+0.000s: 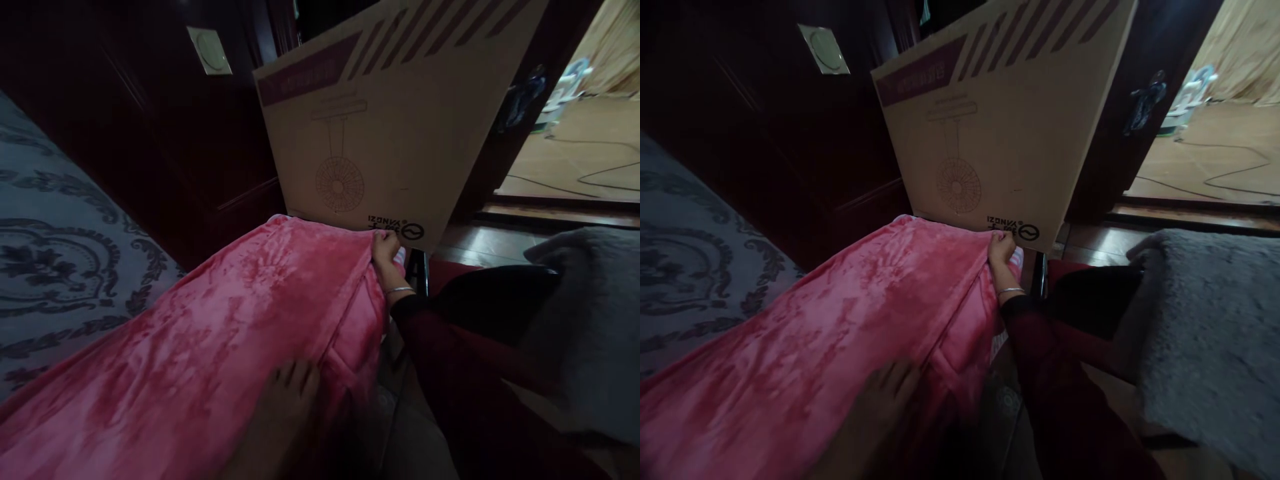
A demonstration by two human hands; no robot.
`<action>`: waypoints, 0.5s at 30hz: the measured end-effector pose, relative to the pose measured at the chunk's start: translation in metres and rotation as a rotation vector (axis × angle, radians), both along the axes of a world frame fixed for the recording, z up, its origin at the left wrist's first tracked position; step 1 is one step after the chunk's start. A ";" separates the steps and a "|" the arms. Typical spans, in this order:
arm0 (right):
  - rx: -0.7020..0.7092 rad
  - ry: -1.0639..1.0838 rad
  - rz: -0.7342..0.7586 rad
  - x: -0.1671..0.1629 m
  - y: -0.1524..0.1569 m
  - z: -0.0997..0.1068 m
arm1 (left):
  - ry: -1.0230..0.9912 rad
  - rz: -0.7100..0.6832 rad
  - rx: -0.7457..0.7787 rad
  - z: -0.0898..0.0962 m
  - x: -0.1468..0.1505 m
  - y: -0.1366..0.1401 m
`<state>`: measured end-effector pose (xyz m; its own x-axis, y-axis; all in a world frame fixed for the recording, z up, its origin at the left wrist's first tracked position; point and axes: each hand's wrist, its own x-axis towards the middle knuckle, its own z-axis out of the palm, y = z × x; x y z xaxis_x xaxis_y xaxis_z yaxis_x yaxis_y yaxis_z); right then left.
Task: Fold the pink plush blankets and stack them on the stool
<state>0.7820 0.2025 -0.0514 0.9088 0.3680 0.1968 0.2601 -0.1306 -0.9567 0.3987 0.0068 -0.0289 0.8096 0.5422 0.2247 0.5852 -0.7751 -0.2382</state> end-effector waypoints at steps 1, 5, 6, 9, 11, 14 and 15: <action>-0.010 0.007 0.009 -0.001 -0.001 0.002 | 0.046 0.017 0.031 -0.009 -0.001 -0.006; -0.058 0.031 0.056 0.000 -0.005 0.009 | 0.108 0.166 0.077 -0.024 0.010 -0.002; -0.072 0.036 0.072 0.001 -0.006 0.012 | 0.105 0.207 0.083 -0.024 0.013 -0.001; -0.109 0.047 0.117 0.006 -0.005 0.020 | 0.089 0.275 0.113 -0.019 0.018 -0.003; -0.126 0.050 0.129 0.010 -0.003 0.026 | 0.070 0.272 0.125 -0.016 0.016 -0.005; -0.148 0.045 0.124 0.012 -0.001 0.031 | 0.038 0.243 0.103 -0.013 0.012 -0.007; -0.159 0.044 0.121 0.012 -0.002 0.031 | 0.038 0.228 0.082 -0.012 0.012 -0.007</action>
